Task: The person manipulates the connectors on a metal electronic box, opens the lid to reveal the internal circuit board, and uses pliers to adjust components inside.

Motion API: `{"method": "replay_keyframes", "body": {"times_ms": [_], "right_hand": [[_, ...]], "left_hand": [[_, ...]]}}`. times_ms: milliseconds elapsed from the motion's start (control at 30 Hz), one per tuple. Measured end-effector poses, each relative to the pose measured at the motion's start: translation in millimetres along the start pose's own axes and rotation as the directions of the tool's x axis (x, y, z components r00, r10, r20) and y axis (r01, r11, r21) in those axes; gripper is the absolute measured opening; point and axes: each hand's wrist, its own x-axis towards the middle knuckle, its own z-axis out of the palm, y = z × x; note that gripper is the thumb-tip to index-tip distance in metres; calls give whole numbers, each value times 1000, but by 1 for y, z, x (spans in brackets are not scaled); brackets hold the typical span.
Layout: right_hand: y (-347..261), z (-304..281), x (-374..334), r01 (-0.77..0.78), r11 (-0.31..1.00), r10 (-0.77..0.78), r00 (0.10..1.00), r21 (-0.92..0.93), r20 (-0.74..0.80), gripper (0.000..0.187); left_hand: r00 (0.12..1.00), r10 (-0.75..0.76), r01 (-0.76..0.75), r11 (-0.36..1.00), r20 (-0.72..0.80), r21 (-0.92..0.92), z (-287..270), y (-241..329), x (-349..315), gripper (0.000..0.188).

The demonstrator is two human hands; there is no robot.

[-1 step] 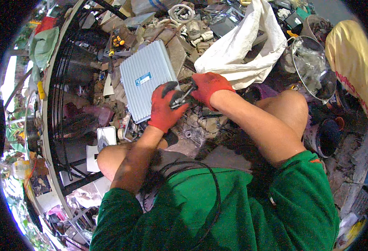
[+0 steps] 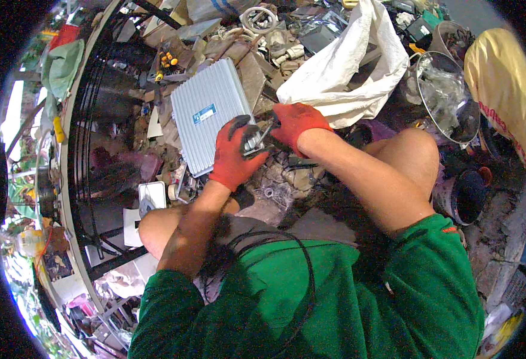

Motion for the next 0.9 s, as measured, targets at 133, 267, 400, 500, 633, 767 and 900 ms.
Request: {"method": "replay_keyframes", "body": {"times_ms": [133, 267, 400, 500, 633, 767, 900], "right_hand": [[-22, 2, 12, -24, 965, 17, 999, 260, 31, 46], [-28, 27, 15, 122, 891, -92, 992, 437, -89, 34], [-20, 41, 14, 206, 866, -146, 976, 455, -162, 38], [-13, 48, 9, 248, 849, -193, 967, 466, -164, 44], [-13, 42, 2, 260, 885, -253, 965, 387, -70, 49], [-14, 34, 3, 266, 844, -317, 948, 466, 35, 62], [-5, 47, 5, 347, 841, -347, 935, 416, -77, 71]], "left_hand": [[993, 42, -32, 995, 112, -96, -21, -17, -1, 70], [998, 26, -23, 997, 49, -71, -28, -17, 1, 76], [998, -28, 31, 998, 60, -60, -25, -28, -1, 82], [988, 34, -36, 999, 153, 15, -28, -32, 4, 78], [988, 13, -16, 1000, 152, 22, -27, -41, 1, 66], [991, -21, 20, 1000, 131, 15, -27, -42, -3, 53], [995, -1, -7, 997, 96, 83, -25, -29, -6, 44]]}}
